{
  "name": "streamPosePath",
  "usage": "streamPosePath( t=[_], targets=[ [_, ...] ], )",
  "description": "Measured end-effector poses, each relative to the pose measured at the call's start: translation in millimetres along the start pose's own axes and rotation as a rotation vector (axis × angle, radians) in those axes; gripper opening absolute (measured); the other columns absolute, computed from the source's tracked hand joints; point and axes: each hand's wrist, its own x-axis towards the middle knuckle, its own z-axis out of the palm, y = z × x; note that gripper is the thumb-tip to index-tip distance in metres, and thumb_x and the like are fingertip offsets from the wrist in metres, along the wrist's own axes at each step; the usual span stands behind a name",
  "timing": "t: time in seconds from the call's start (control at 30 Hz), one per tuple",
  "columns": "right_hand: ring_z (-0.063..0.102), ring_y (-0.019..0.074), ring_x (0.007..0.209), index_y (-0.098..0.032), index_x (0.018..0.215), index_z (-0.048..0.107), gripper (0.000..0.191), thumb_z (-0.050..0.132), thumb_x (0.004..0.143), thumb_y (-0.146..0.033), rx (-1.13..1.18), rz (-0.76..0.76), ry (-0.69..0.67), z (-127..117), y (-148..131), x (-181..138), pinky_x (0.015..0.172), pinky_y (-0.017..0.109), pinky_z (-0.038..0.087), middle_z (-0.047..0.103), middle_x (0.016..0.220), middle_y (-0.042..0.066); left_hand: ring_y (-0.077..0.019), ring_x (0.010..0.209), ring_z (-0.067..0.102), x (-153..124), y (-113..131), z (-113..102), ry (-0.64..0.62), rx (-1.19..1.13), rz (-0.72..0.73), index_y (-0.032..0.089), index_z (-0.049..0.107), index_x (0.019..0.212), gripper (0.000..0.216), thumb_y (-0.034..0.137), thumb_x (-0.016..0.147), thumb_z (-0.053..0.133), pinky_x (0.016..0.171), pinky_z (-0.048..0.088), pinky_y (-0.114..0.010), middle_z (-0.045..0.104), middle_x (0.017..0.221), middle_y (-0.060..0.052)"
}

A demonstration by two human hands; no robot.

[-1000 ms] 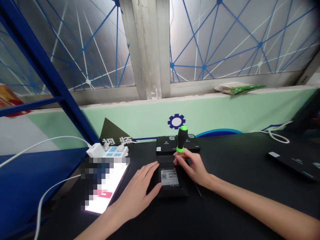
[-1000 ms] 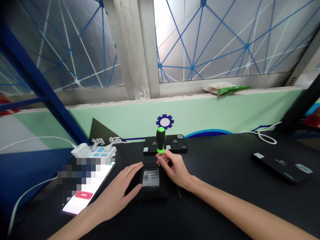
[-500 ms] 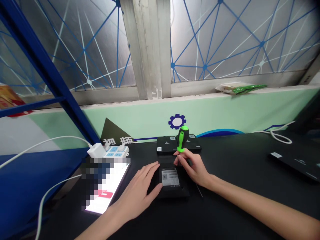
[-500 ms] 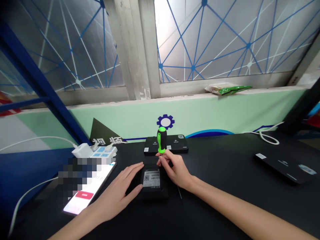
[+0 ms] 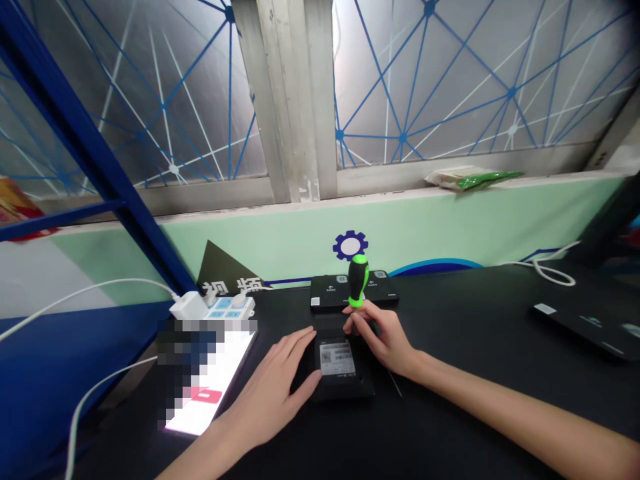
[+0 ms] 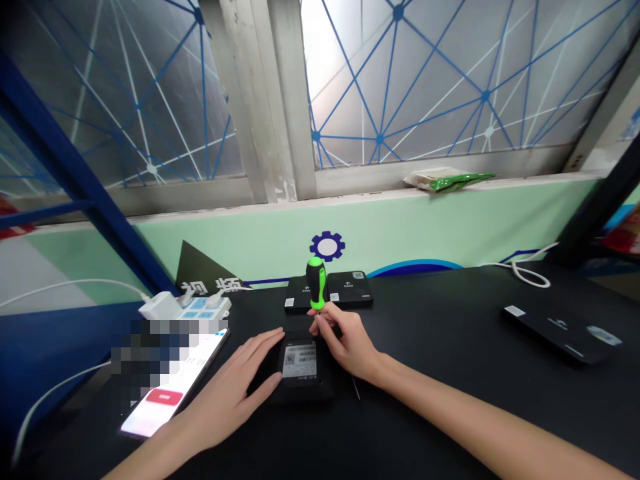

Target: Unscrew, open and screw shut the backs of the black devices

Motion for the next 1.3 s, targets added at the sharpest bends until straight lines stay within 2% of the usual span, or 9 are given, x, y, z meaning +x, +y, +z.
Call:
streamPosePath(
  t=[0.23, 0.53, 0.67, 0.87, 1.07, 1.3],
  targets=[
    [0.067, 0.0158, 0.066, -0.019, 0.098, 0.061, 0.010, 0.055, 0.098, -0.028, 0.048, 0.036, 0.039, 1.9, 1.0, 1.9, 0.067, 0.026, 0.054, 0.070, 0.077, 0.004, -0.0293, 0.140, 0.040, -0.2, -2.8, 2.4, 0.001, 0.018, 0.008, 0.032, 0.028, 0.153, 0.055, 0.048, 0.102, 0.042, 0.113, 0.036, -0.051, 0.040, 0.155, -0.006],
    [0.069, 0.0163, 0.073, -0.020, 0.114, 0.058, 0.019, 0.044, 0.103, -0.024, 0.058, 0.021, -0.020, 0.8, 4.6, -2.3, 0.073, 0.028, 0.054, 0.072, 0.084, 0.004, -0.0282, 0.141, 0.039, -0.1, -1.2, -0.6, -0.018, 0.019, -0.013, 0.030, 0.029, 0.152, 0.055, 0.048, 0.102, 0.041, 0.113, 0.036, -0.050, 0.038, 0.156, -0.006],
    [0.068, 0.0163, 0.071, -0.020, 0.110, 0.060, 0.016, 0.047, 0.102, -0.025, 0.005, -0.006, 0.001, 0.9, 3.0, 0.0, 0.074, 0.028, 0.053, 0.071, 0.079, 0.003, -0.0277, 0.142, 0.037, 0.2, -1.8, 0.1, -0.030, 0.017, -0.018, 0.031, 0.027, 0.153, 0.056, 0.049, 0.102, 0.041, 0.114, 0.034, -0.050, 0.038, 0.156, -0.005],
    [0.066, 0.0151, 0.065, -0.019, 0.100, 0.062, 0.013, 0.053, 0.099, -0.027, 0.020, 0.015, 0.020, 2.2, 0.9, 1.3, 0.066, 0.025, 0.053, 0.069, 0.075, 0.002, -0.0280, 0.142, 0.037, -0.2, 0.6, -1.0, -0.037, 0.016, -0.022, 0.031, 0.028, 0.153, 0.056, 0.049, 0.102, 0.040, 0.114, 0.034, -0.051, 0.037, 0.157, -0.005],
    [0.068, 0.0159, 0.074, -0.020, 0.105, 0.062, 0.017, 0.046, 0.102, -0.023, 0.038, 0.005, -0.019, 0.5, 0.8, -1.1, 0.070, 0.026, 0.053, 0.071, 0.088, 0.005, -0.0280, 0.141, 0.039, -0.8, -0.4, -1.0, -0.021, 0.016, -0.011, 0.031, 0.028, 0.153, 0.056, 0.048, 0.102, 0.041, 0.114, 0.035, -0.051, 0.039, 0.156, -0.005],
    [0.068, 0.0174, 0.077, -0.019, 0.095, 0.063, 0.016, 0.048, 0.101, -0.023, 0.009, -0.008, -0.007, 0.0, 0.6, 0.3, 0.074, 0.027, 0.053, 0.070, 0.080, 0.005, -0.0277, 0.142, 0.037, -0.6, 0.1, -3.1, -0.039, 0.017, -0.014, 0.032, 0.028, 0.153, 0.055, 0.048, 0.102, 0.041, 0.115, 0.033, -0.052, 0.038, 0.157, -0.005]
  ],
)
